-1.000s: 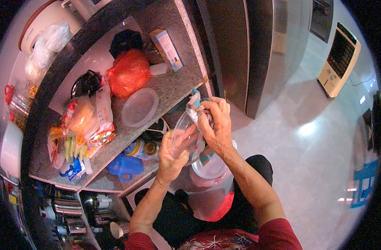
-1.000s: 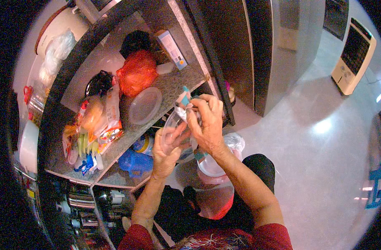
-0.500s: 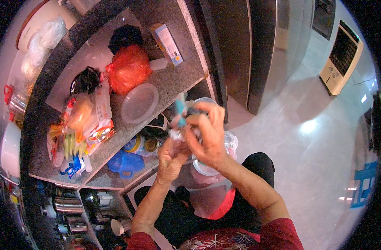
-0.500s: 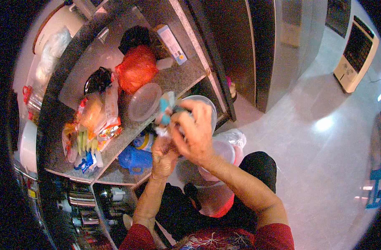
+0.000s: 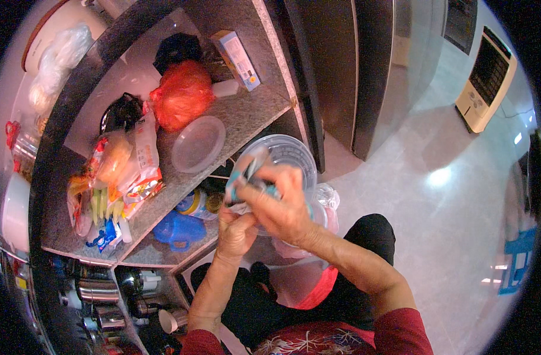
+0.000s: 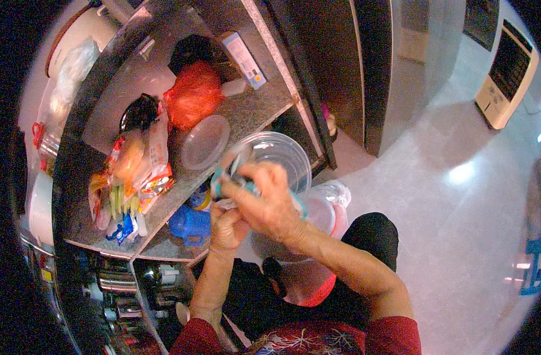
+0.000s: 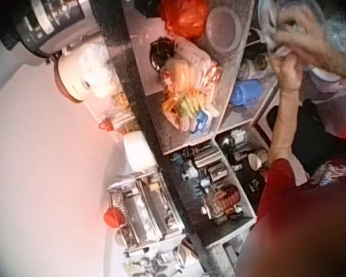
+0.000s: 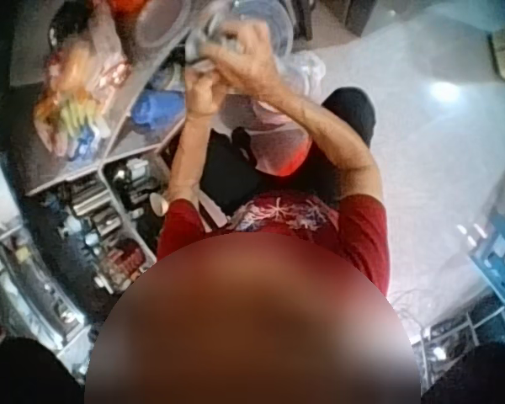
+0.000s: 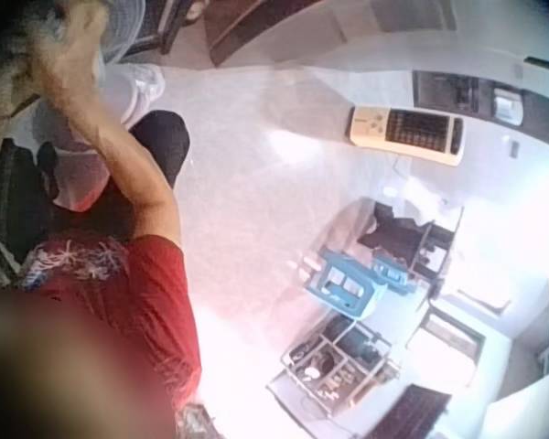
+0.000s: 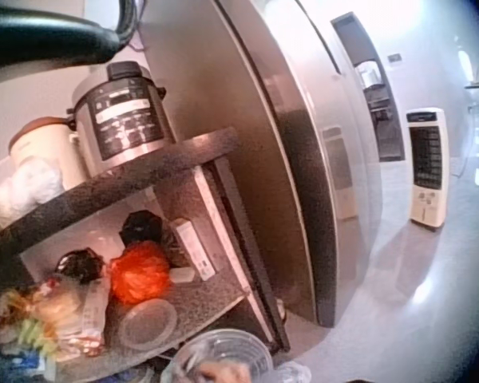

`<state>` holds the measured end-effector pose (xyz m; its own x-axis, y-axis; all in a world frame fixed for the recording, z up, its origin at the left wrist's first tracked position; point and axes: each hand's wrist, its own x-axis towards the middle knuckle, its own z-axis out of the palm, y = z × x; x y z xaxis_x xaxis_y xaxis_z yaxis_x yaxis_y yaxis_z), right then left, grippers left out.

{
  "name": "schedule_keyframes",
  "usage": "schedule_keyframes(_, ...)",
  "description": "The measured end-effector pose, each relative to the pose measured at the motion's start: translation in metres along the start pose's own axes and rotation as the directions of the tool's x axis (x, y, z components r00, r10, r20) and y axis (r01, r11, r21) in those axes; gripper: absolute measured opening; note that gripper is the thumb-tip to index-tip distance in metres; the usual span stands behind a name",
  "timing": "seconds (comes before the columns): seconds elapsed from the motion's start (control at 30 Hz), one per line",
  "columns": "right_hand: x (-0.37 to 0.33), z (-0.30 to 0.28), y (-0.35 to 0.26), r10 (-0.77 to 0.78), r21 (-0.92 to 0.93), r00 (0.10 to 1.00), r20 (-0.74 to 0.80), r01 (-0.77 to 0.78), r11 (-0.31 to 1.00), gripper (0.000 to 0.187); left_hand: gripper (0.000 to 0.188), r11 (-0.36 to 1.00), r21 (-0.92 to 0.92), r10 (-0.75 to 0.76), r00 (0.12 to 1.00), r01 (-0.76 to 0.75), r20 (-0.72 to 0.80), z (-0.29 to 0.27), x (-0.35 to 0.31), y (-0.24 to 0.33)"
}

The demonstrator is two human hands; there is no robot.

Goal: The person sits on the floor and wipes the inside and outside of several clear plastic lids with a cloth. They pick up each lid from a nearby counter, wipe it thoroughly, and place it back down, repeating this process for multiple lids.

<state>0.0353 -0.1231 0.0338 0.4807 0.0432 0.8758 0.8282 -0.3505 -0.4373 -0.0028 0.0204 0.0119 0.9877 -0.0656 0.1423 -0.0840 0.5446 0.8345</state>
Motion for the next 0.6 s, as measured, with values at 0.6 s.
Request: schedule_keyframes(0.6, 0.003, -0.003, -0.005, -0.095, 0.058, 0.991, 0.097, 0.089, 0.994, 0.042, 0.072, 0.960, 0.273, 0.029, 0.993, -0.059, 0.116, 0.012, -0.003, 0.015)
